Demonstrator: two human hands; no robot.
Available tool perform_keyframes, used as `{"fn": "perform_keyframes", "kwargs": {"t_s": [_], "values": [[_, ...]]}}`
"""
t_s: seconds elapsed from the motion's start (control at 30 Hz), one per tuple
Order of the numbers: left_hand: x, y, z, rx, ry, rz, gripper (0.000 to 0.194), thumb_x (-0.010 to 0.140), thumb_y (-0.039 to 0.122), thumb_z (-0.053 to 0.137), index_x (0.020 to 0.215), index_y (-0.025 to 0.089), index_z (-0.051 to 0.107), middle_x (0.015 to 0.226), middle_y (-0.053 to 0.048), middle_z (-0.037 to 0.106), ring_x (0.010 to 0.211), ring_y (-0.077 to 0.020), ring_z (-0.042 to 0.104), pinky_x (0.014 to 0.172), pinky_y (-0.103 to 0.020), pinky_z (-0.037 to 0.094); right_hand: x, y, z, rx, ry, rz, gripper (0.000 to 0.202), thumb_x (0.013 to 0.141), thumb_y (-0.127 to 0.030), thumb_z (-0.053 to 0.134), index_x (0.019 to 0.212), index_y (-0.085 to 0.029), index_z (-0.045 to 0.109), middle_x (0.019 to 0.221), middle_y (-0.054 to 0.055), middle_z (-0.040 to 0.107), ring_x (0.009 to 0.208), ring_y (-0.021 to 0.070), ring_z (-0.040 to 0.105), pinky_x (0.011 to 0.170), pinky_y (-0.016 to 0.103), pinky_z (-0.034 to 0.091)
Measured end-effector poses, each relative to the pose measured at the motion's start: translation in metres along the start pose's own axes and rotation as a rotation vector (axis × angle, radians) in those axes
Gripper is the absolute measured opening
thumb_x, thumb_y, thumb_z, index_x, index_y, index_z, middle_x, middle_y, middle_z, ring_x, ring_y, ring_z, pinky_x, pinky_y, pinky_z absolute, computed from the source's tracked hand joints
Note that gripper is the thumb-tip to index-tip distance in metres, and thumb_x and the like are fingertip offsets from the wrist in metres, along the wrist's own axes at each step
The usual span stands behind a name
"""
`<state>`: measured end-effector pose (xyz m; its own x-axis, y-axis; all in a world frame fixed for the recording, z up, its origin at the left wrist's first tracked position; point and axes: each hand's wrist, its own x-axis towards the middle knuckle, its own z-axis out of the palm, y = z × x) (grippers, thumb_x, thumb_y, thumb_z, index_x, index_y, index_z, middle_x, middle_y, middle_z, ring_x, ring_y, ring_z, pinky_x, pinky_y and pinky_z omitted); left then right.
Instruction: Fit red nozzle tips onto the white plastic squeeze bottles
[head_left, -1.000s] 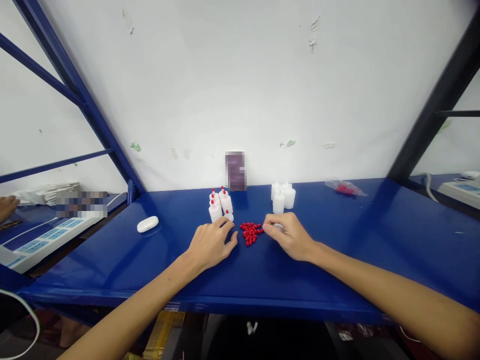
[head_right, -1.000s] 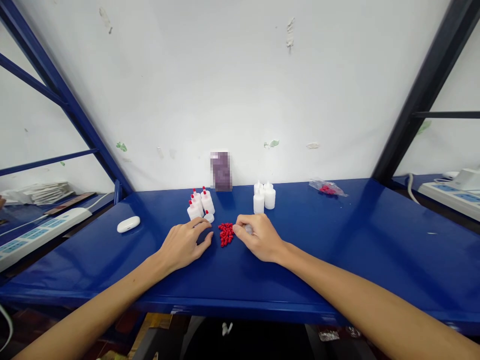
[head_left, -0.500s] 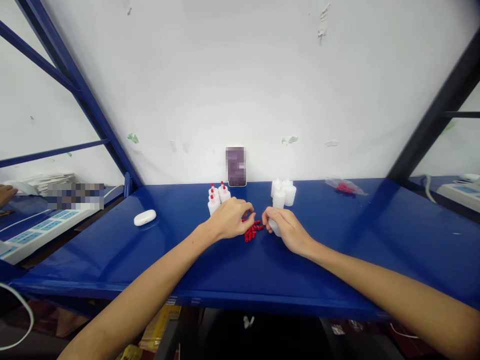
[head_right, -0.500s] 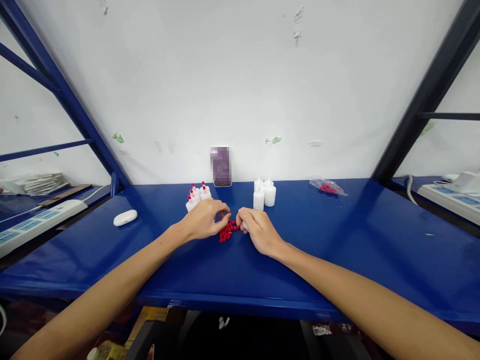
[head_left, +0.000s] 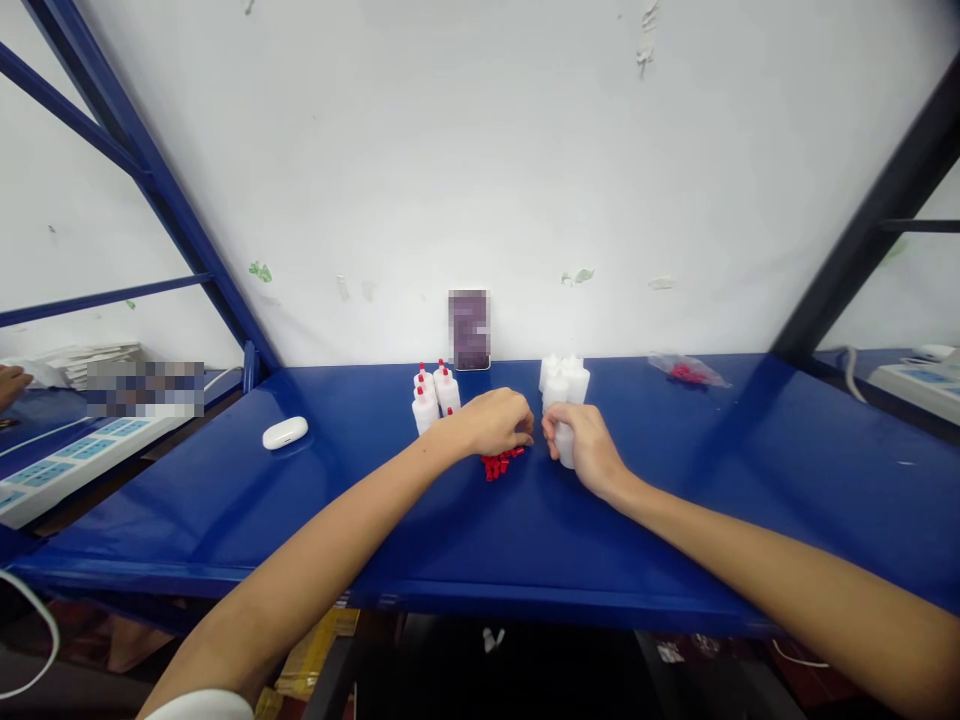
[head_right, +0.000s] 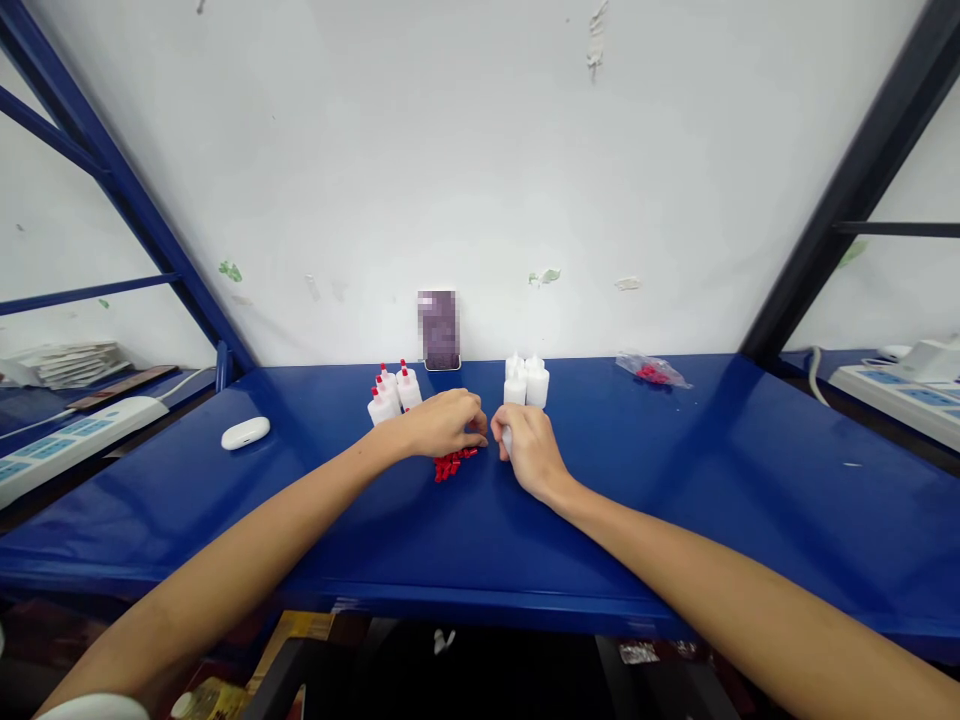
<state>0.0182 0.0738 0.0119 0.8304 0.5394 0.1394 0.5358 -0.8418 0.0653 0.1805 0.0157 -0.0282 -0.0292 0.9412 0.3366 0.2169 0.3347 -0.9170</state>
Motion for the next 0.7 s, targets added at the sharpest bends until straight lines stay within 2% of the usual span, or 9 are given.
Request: {"fn": "perform_keyframes", "kwargs": {"t_s": [0.13,0.23,0.43,0.6,0.7], "values": [[-0.007,0.004,-0.010,0.008,0.205,-0.001,0.013,0.089,0.027,0.064,0.084,0.018,0.072,0.086,-0.004,0.069,0.087,-0.0219,0.061,0.079,-0.036,0.040,0.003,0.004,0.000,0.089,-0.027,0.076,0.039,0.084,-0.039,0.036,0.054,-0.019,0.052,0.047,0.002,0.054,0.043,0.0138,0.050,0.049,0.027,0.037],[-0.020,0.006,-0.014,-0.089,0.346,-0.003,0.016,0.094,0.030,0.060,0.090,0.018,0.070,0.086,-0.001,0.071,0.081,-0.0172,0.062,0.083,-0.035,0.040,0.005,0.003,0.001,0.143,-0.115,0.101,0.034,0.082,-0.037,0.036,0.057,-0.019,0.051,0.047,0.001,0.053,0.042,0.0138,0.048,0.047,0.027,0.036],[-0.037,0.008,0.004,-0.264,0.473,0.073,0.015,0.095,0.027,0.058,0.099,0.017,0.069,0.083,-0.001,0.074,0.067,-0.0120,0.064,0.064,-0.025,0.047,0.002,-0.002,0.001,0.110,-0.245,-0.037,0.029,0.087,-0.033,0.036,0.064,-0.020,0.049,0.052,-0.002,0.050,0.048,0.0136,0.047,0.052,0.027,0.037],[-0.035,0.014,0.013,-0.215,0.676,0.252,0.012,0.094,0.022,0.059,0.094,0.014,0.068,0.087,-0.007,0.073,0.079,-0.0156,0.066,0.072,-0.028,0.053,-0.002,-0.006,-0.002,-0.004,-0.245,-0.165,0.031,0.090,-0.033,0.033,0.064,-0.020,0.047,0.055,-0.001,0.049,0.054,0.0145,0.046,0.057,0.029,0.036],[-0.033,0.021,0.013,-0.268,0.747,0.267,0.009,0.092,0.020,0.062,0.092,0.015,0.069,0.083,-0.006,0.071,0.076,-0.0147,0.065,0.070,-0.028,0.053,-0.003,-0.007,-0.004,-0.057,-0.252,-0.216,0.028,0.090,-0.031,0.033,0.067,-0.020,0.046,0.057,-0.001,0.048,0.055,0.0152,0.046,0.057,0.030,0.035]]}}
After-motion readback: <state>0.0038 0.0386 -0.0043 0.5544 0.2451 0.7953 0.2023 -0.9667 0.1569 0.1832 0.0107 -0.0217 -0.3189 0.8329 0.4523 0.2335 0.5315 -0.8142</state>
